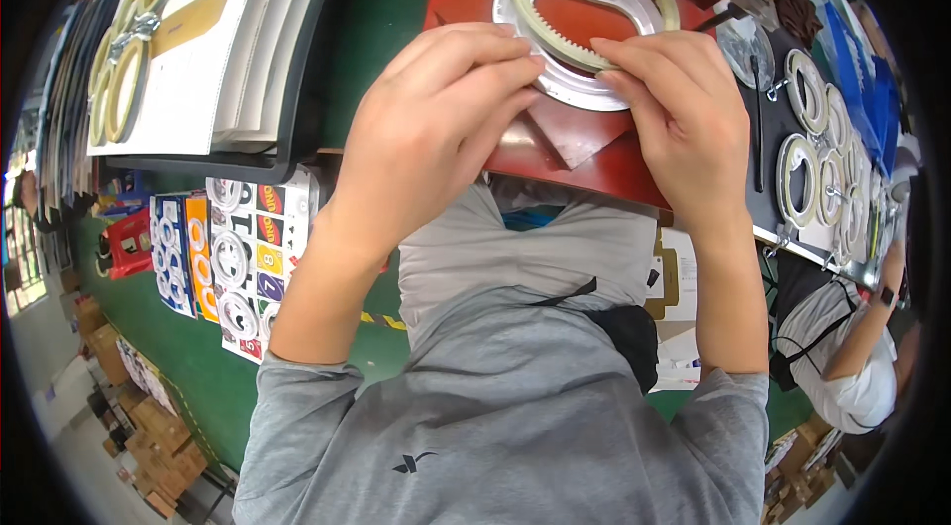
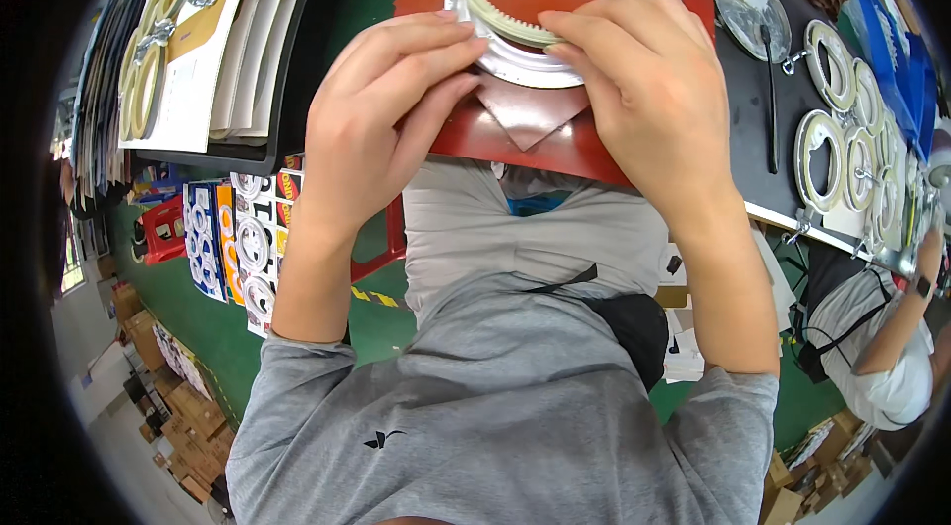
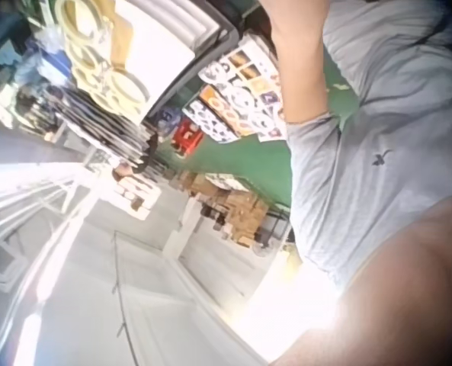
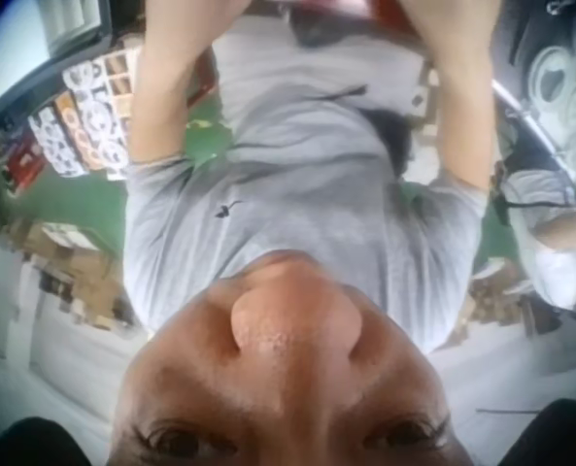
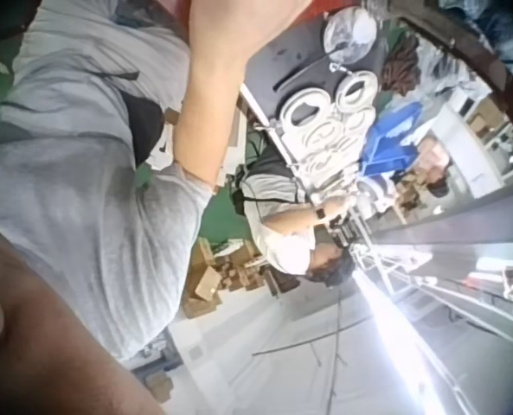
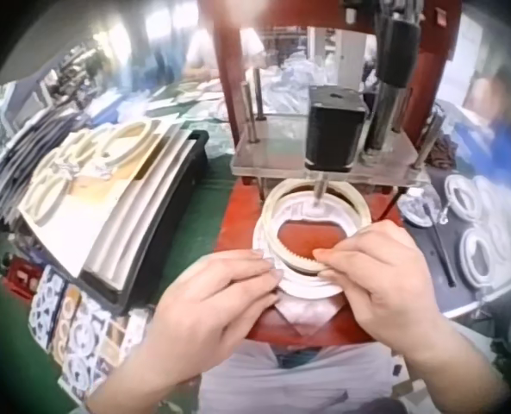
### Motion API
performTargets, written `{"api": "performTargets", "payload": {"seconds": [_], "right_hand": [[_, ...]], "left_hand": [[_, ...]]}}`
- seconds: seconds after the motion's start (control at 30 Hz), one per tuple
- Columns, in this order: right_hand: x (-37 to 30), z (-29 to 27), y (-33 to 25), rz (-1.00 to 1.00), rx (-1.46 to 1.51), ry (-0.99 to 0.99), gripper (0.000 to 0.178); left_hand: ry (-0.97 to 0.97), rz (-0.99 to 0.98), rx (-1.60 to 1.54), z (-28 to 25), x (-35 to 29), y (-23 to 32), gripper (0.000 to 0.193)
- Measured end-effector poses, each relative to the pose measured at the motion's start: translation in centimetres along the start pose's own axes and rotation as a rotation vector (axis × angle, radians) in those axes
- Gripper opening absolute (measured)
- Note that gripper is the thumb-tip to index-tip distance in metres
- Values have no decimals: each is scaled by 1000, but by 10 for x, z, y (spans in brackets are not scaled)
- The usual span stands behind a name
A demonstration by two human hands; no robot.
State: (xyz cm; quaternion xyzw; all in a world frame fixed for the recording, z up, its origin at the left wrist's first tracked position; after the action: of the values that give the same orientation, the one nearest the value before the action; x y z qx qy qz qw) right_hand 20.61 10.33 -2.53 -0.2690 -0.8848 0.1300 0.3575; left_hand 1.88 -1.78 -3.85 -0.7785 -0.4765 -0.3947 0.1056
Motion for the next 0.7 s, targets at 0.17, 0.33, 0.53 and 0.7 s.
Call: {"api": "performTargets", "payload": {"seconds": [0.17, 0.33, 0.53, 0.7], "right_hand": [[-5, -5, -12, -18, -151, 3, 21], [-7, 0, -25, -37, -168, 52, 21], [-14, 11, -30, -4, -143, 108, 22], [-13, 11, -34, 48, -133, 93, 20]], "left_hand": [[18, -30, -73, 3, -2, -4, 24], [55, -89, -32, 8, -15, 8, 29], [145, -208, -76, 8, -15, 12, 27], [262, -312, -139, 10, -5, 8, 16]]}}
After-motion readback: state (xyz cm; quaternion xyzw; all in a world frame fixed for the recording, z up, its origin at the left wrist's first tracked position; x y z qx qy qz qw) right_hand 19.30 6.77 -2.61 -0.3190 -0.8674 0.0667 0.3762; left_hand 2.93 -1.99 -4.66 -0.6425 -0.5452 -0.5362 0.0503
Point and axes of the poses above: each hand's wrist, its own x-axis towards the middle knuckle, its own z-axis out of the palm, y = z × x, the point moved 2 cm from there along x, towards the middle knuckle, and after that the axes turned 13 degrees about z, right-handed, at the moved point
